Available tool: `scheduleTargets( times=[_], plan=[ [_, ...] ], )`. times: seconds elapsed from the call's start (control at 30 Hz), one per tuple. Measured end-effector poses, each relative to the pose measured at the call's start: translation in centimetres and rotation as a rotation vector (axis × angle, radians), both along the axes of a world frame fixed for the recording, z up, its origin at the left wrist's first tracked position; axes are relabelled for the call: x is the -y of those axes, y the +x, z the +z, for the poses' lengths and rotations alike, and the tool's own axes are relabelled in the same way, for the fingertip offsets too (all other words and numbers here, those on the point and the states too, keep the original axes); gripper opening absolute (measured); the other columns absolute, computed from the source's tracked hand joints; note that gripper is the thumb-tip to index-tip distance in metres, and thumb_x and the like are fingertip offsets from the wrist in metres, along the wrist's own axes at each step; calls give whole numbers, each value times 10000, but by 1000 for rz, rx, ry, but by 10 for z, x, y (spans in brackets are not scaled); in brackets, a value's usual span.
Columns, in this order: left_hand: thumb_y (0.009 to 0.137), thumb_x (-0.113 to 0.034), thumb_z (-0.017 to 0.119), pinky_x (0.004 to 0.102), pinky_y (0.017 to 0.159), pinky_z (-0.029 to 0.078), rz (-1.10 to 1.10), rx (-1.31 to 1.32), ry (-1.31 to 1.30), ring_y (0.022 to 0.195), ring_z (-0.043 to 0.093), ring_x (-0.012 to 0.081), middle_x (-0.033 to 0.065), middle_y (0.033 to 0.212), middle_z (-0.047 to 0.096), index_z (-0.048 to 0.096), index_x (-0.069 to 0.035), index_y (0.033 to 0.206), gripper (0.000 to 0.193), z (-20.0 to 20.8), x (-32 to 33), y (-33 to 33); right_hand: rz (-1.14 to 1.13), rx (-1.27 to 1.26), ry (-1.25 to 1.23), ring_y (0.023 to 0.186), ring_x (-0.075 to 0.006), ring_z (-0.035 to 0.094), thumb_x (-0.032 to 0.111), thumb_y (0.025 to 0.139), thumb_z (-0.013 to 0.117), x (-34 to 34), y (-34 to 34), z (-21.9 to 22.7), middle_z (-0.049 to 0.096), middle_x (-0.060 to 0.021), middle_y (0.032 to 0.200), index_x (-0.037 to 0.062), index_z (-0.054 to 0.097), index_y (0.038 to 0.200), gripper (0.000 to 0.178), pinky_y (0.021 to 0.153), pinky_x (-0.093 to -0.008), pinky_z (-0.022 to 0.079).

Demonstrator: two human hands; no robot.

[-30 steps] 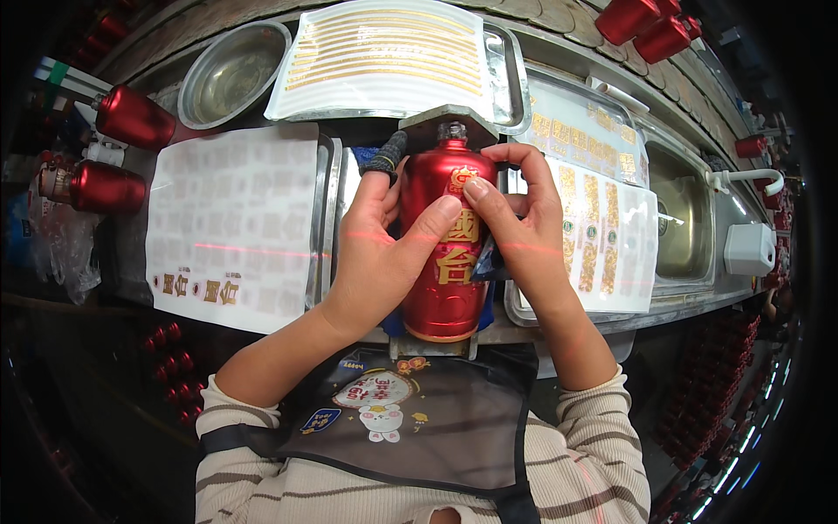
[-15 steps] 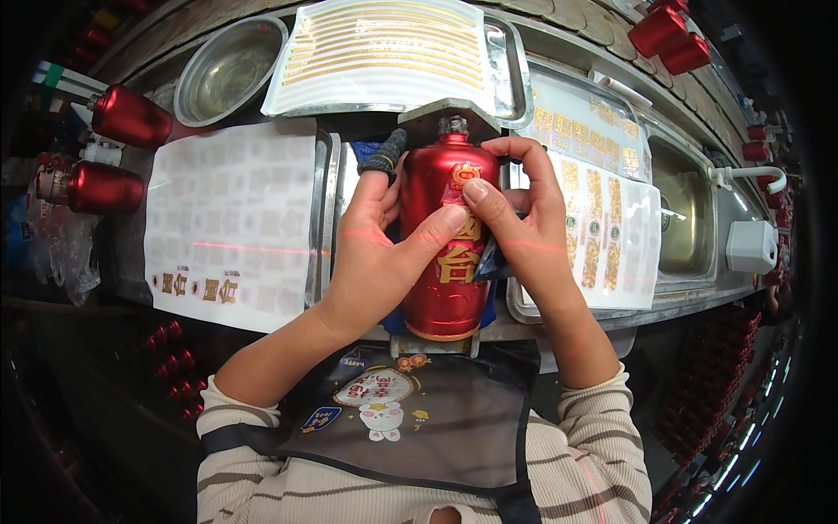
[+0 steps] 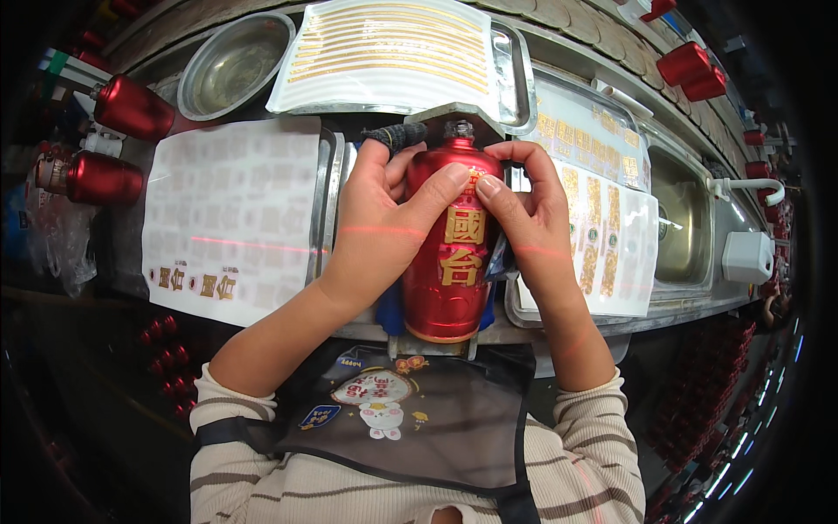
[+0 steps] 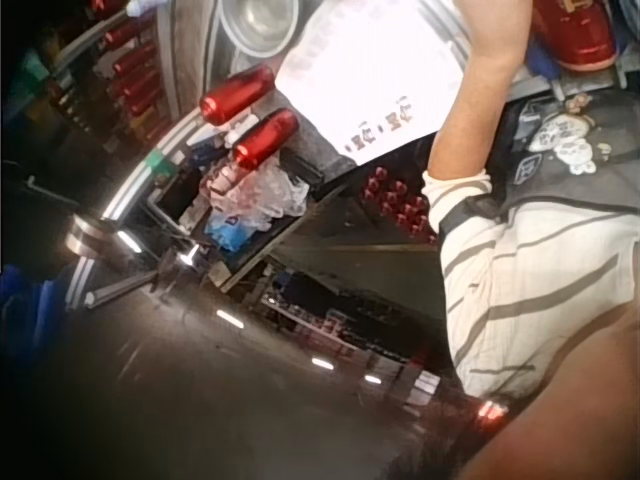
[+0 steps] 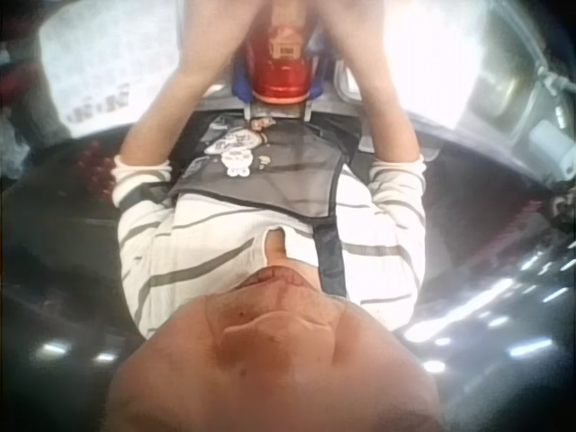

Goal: The person applies gold labels to red cylindrical bottles on a production line. They peel backing from labels, align and smooth them onto the bottle surface, and wipe the bottles with a blue cloth. Finished bottles are placed on a nearby tray.

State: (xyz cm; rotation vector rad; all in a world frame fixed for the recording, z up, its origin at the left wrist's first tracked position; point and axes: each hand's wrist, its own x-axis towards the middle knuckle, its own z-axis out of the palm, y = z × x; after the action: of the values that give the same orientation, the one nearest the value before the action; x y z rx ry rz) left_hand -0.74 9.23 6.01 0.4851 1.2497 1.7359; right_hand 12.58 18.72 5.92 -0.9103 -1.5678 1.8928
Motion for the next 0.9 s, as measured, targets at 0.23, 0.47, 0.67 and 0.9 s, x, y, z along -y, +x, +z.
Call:
scheduleTargets(
  times=[0.23, 0.47, 0.67, 0.9],
  plan=[
    [935, -139, 720, 279, 840, 567, 1, -18, -6, 1015, 666, 149, 179, 1160, 676, 456, 47, 1150, 388, -1, 2, 0, 1, -23, 7, 762, -83, 666, 116, 919, 717, 1, -1, -1, 657, -87, 1034, 28, 512, 1200, 359, 641, -200, 508],
    [935, -146, 722, 277, 832, 563, 2, -28, 9, 999, 668, 149, 179, 1142, 682, 457, 47, 1125, 379, -4, -2, 2, 9, 22, -3, 748, -70, 648, 115, 929, 689, -2, -1, 0, 661, -87, 1030, 34, 516, 1195, 327, 645, -195, 490],
    [920, -169, 743, 271, 819, 558, 21, -21, 9, 979, 667, 147, 175, 1111, 686, 466, 54, 1107, 402, -3, -3, 2, 12, -67, -130, 803, -56, 606, 132, 936, 682, -12, 4, -6, 631, -63, 1025, 33, 539, 1166, 288, 683, -192, 485],
    [893, -196, 771, 268, 798, 554, 12, -113, -30, 957, 669, 152, 185, 1069, 689, 466, 62, 1072, 438, -6, -7, -1, 0, 28, 76, 884, -71, 579, 160, 935, 682, -5, -3, -2, 594, -45, 1053, 22, 557, 1126, 268, 748, -207, 478]
  ],
)
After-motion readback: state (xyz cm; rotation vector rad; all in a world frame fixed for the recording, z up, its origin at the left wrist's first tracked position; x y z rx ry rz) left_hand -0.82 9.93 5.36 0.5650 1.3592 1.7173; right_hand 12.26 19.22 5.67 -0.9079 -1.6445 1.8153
